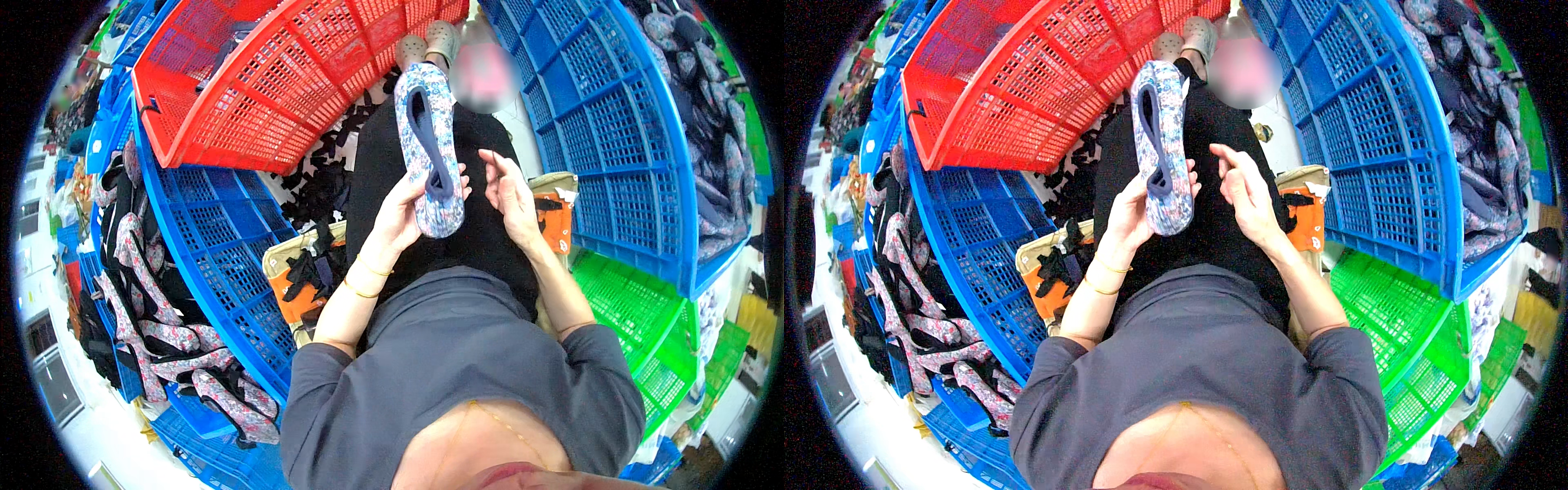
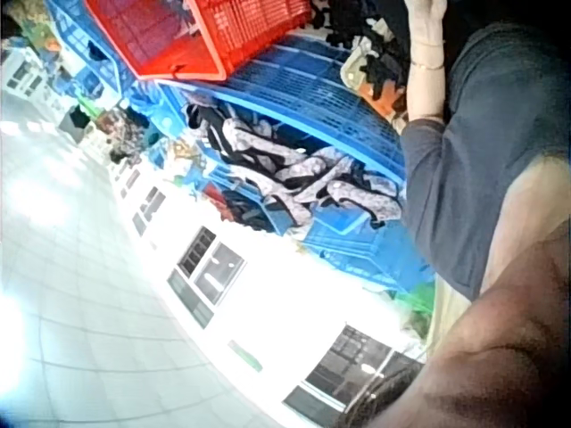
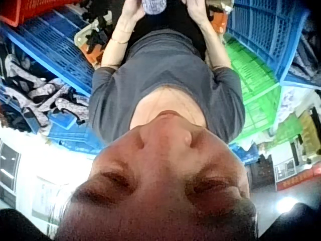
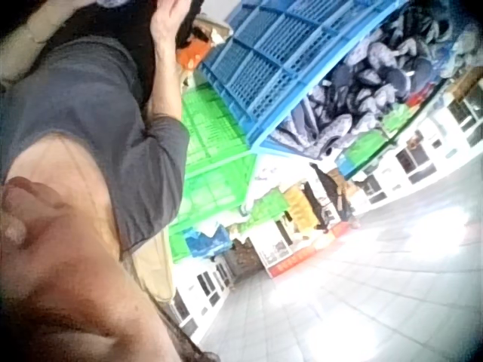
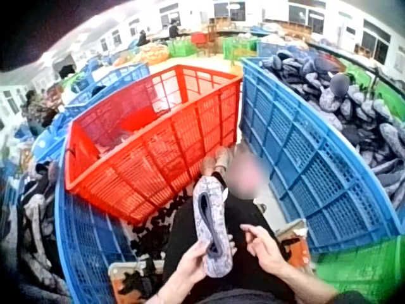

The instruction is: The person sits on the floor and uses scissors to trim excess fabric from the edges of floral-patterned slippers. They handle the slippers one at a time, cutting the fabric and placing the finished items into a red crate.

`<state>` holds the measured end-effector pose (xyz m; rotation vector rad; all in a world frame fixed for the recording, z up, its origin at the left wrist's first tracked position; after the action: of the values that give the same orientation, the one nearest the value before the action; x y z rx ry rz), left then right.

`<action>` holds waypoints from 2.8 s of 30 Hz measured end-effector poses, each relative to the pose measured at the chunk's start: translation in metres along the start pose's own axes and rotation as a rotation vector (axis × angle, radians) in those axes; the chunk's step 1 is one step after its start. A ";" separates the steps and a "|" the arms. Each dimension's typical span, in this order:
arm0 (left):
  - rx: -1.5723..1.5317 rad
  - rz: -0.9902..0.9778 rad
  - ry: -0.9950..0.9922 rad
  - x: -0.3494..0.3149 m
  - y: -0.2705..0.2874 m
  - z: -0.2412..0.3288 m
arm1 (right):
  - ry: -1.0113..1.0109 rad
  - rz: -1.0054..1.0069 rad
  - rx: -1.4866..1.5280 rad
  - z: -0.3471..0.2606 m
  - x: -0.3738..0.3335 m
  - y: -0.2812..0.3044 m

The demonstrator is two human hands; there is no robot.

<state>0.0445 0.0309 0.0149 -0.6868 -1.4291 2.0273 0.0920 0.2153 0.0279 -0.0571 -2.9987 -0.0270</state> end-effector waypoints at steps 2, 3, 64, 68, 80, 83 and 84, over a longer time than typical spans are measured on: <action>-0.046 -0.007 0.012 0.005 0.005 -0.002 | 0.177 -0.061 -0.323 -0.016 0.006 0.000; -0.068 -0.008 0.027 0.007 0.007 -0.004 | 0.245 -0.096 -0.412 -0.031 0.006 -0.005; 0.312 0.278 -0.100 0.012 0.034 0.014 | -0.068 0.059 -0.239 0.004 0.007 -0.022; 0.319 0.281 -0.070 0.011 0.033 0.012 | -0.205 0.149 0.048 0.016 0.011 -0.033; 0.314 0.263 -0.023 0.006 0.038 0.009 | -0.340 0.071 0.326 0.004 0.026 -0.037; 0.357 0.260 -0.014 0.008 0.036 0.011 | -0.356 0.131 0.365 0.019 0.028 -0.028; 0.397 0.284 -0.030 0.008 0.029 0.013 | -0.384 0.174 0.427 0.024 0.032 -0.022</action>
<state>0.0255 0.0195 -0.0097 -0.7160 -0.9373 2.4533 0.0560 0.1946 0.0089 -0.3078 -3.2825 0.7156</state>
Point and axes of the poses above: each hand's wrist, its own x-axis towards the middle knuckle, its own y-axis out of the back of the hand, z = x × y, the point moved 2 cm from there along x, towards the middle knuckle, and after that the axes turned 2 degrees about -z, right-handed, at the moved point
